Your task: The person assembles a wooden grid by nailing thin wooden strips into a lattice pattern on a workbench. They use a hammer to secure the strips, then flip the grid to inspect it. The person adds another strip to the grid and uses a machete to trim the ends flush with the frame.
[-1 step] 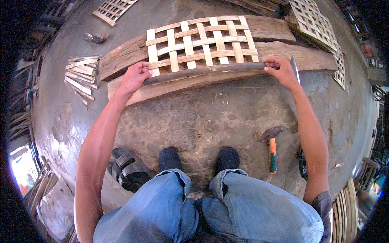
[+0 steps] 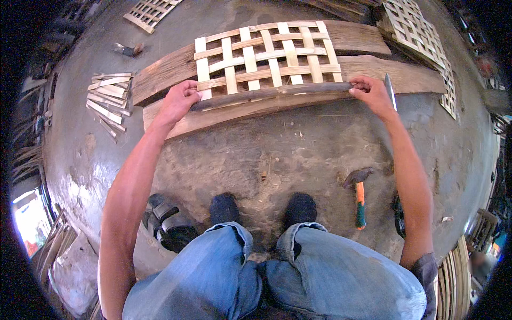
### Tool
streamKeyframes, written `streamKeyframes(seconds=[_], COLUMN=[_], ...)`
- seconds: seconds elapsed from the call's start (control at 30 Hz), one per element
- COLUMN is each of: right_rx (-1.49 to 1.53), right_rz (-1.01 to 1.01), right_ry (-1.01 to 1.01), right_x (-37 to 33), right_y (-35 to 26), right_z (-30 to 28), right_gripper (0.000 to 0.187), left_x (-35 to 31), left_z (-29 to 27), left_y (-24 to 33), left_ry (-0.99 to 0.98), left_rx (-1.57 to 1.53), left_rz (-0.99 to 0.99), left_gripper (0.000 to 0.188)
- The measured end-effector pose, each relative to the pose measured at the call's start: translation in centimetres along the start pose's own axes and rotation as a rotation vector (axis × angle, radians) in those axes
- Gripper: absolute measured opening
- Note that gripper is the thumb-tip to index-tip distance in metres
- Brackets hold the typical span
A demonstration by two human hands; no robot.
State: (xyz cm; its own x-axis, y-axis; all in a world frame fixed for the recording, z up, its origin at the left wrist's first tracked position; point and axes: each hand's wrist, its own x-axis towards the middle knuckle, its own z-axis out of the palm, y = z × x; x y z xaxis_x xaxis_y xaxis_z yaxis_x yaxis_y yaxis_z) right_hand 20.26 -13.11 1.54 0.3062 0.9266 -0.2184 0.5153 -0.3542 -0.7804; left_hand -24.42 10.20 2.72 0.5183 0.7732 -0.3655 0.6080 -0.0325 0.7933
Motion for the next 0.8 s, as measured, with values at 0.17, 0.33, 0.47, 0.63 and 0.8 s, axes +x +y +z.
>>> streamKeyframes(seconds=[0.17,0.33,0.47,0.63,0.8], right_rx=[-0.022,-0.028,0.031,0.034,0.01], right_rz=[0.001,0.011,0.006,-0.002,0.049], right_ry=[0.016,0.017,-0.003,0.012,0.012], right_x=[-0.3,0.2,0.4,0.2,0.1], right_y=[0.2,0.5,0.8,0.1,0.8], right_z=[-0.1,-0.4,-0.5,-0.1,-0.5], right_gripper=[0.029,0.031,0.031,0.03,0.032], left_x=[-0.7,-1.9,-3.0,-2.9,-2.9], left_z=[-0.9,-1.9,-1.6,-1.6,-1.6], left_y=[-0.5,-1.5,0.0,-0.8,-1.4], left_ry=[0.045,-0.065,-0.036,-0.005,0.021], left_rx=[0.03,0.096,0.322,0.332,0.318], left_rz=[0.056,0.2,0.248,0.323,0.318], left_gripper=[0.031,0.035,0.035,0.033,0.031])
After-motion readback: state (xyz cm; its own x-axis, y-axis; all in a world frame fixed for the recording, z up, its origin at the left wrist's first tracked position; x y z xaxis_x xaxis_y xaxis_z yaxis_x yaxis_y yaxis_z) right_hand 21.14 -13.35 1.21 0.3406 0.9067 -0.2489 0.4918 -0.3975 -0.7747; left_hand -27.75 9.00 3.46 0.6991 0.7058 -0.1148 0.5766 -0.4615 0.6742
